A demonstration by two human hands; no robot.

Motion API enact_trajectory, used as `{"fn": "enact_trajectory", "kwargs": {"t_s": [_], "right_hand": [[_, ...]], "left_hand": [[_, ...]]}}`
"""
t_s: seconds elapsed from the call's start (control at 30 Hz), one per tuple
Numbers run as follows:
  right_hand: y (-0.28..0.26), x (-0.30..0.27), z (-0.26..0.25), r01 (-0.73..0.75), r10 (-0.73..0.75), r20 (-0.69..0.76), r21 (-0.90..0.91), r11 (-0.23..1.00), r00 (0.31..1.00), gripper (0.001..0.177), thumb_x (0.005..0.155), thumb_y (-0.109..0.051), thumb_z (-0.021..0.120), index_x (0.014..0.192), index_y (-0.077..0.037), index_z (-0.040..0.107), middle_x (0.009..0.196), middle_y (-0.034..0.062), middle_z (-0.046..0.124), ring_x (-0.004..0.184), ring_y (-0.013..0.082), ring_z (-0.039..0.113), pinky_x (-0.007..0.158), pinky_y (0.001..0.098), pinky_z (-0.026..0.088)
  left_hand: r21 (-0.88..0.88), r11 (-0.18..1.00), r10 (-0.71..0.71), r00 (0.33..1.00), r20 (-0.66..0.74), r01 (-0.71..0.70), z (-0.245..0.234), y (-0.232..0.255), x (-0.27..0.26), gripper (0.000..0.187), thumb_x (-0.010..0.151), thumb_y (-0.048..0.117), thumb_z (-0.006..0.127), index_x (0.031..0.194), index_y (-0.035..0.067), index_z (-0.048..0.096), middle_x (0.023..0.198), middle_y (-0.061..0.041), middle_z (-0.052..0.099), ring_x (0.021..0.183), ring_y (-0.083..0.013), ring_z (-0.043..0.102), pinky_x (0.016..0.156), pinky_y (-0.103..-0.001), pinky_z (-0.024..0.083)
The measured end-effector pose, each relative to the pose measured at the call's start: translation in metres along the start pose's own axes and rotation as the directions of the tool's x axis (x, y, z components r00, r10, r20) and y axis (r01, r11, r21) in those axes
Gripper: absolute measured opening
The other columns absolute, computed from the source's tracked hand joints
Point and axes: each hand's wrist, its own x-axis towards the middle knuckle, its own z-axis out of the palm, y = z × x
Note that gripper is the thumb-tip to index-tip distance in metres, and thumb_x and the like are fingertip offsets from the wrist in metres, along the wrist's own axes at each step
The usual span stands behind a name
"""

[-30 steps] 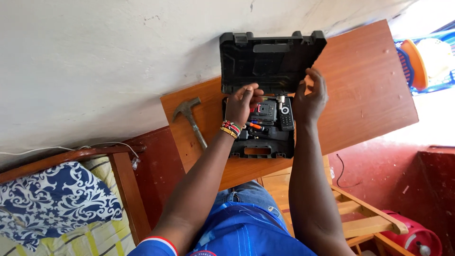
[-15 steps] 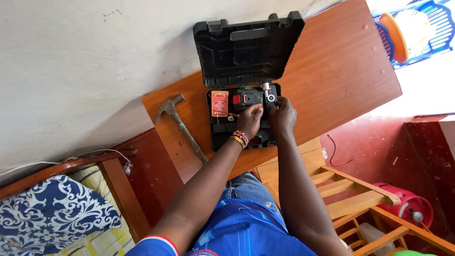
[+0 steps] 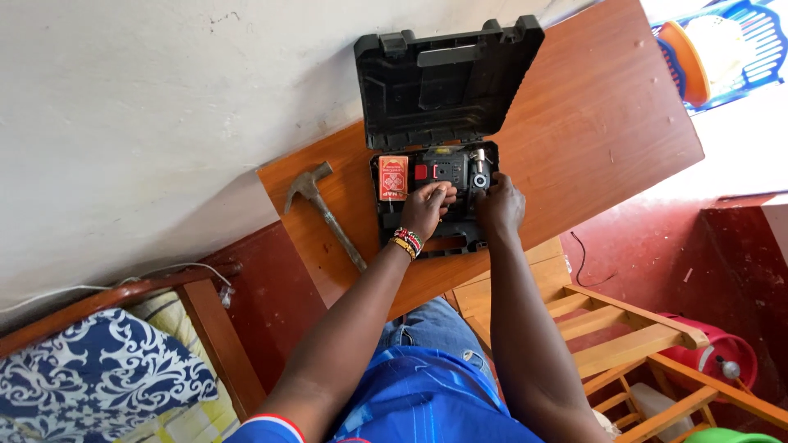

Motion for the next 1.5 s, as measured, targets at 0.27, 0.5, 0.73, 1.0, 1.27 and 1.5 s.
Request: {"fn": "enact_trajectory", "kwargs": {"t_s": [0.27,0.5,0.73,1.0,1.27,1.5], "right_hand": [[-0.013,-0.033,-0.002,-0.019,0.021,-0.06,0.041,0.999,0.998,0.078,0.072,-0.036,0.09,0.14,-0.016,0.057,0.127,0.0183,0.061,0.118,0.0367,0.06,0.097,0.0463,0.05],[-0.001,-0.046,-0.009,0.058,-0.055,-0.049,0.057,0.997,0.997,0.07,0.077,-0.028,0.081,0.14,-0.011,0.056,0.118,0.0212,0.066,0.113,0.0393,0.063,0.094,0.0477,0.05],[0.026,-0.066,-0.013,0.096,-0.064,-0.111,0.317,0.943,0.992,0.046,0.086,-0.026,0.069,0.128,-0.006,0.066,0.098,0.0143,0.072,0.094,0.0336,0.07,0.083,0.0432,0.054],[0.058,-0.095,-0.02,-0.071,-0.163,0.202,0.809,0.584,0.966,0.038,0.104,-0.022,0.045,0.113,0.003,0.072,0.075,0.0057,0.065,0.058,0.0135,0.056,0.053,0.0291,0.044],[0.067,-0.124,-0.018,-0.063,-0.31,0.253,0.857,0.511,0.916,0.037,0.108,-0.033,0.051,0.104,0.0,0.067,0.073,0.0035,0.064,0.06,0.0115,0.058,0.056,0.0276,0.047],[0.052,-0.145,-0.026,-0.058,-0.34,0.277,0.843,0.535,0.899,0.032,0.103,-0.026,0.059,0.123,-0.001,0.065,0.087,0.0019,0.069,0.07,0.0085,0.062,0.062,0.0252,0.05]], "left_hand": [[-0.008,0.999,0.049,0.998,0.042,-0.048,0.007,-0.006,-0.017,0.038,0.105,0.03,0.053,0.128,0.003,0.068,0.118,-0.01,0.077,0.107,-0.0178,0.074,0.089,-0.033,0.06],[-0.03,0.997,0.068,0.996,0.061,-0.066,0.003,-0.016,-0.03,0.038,0.107,0.029,0.051,0.126,0.002,0.069,0.116,-0.009,0.077,0.104,-0.0184,0.075,0.087,-0.033,0.059],[-0.087,0.995,0.045,0.996,0.077,-0.038,0.027,-0.038,-0.047,0.038,0.104,0.03,0.052,0.126,0.003,0.067,0.116,-0.007,0.075,0.102,-0.0177,0.073,0.086,-0.034,0.061],[-0.045,0.991,0.124,0.991,-0.056,-0.127,0.041,-0.072,-0.066,0.042,0.099,0.037,0.065,0.109,-0.003,0.072,0.09,-0.006,0.075,0.078,-0.015,0.073,0.072,-0.033,0.061],[0.187,0.968,0.191,0.974,-0.124,-0.167,0.041,-0.051,-0.117,0.038,0.096,0.038,0.072,0.093,0.0,0.071,0.078,-0.002,0.069,0.069,-0.0092,0.061,0.063,-0.029,0.051],[0.002,0.993,0.117,0.98,-0.162,-0.119,0.027,-0.061,-0.108,0.034,0.094,0.034,0.073,0.096,0.0,0.07,0.079,-0.002,0.07,0.067,-0.0092,0.064,0.061,-0.027,0.052]]}}
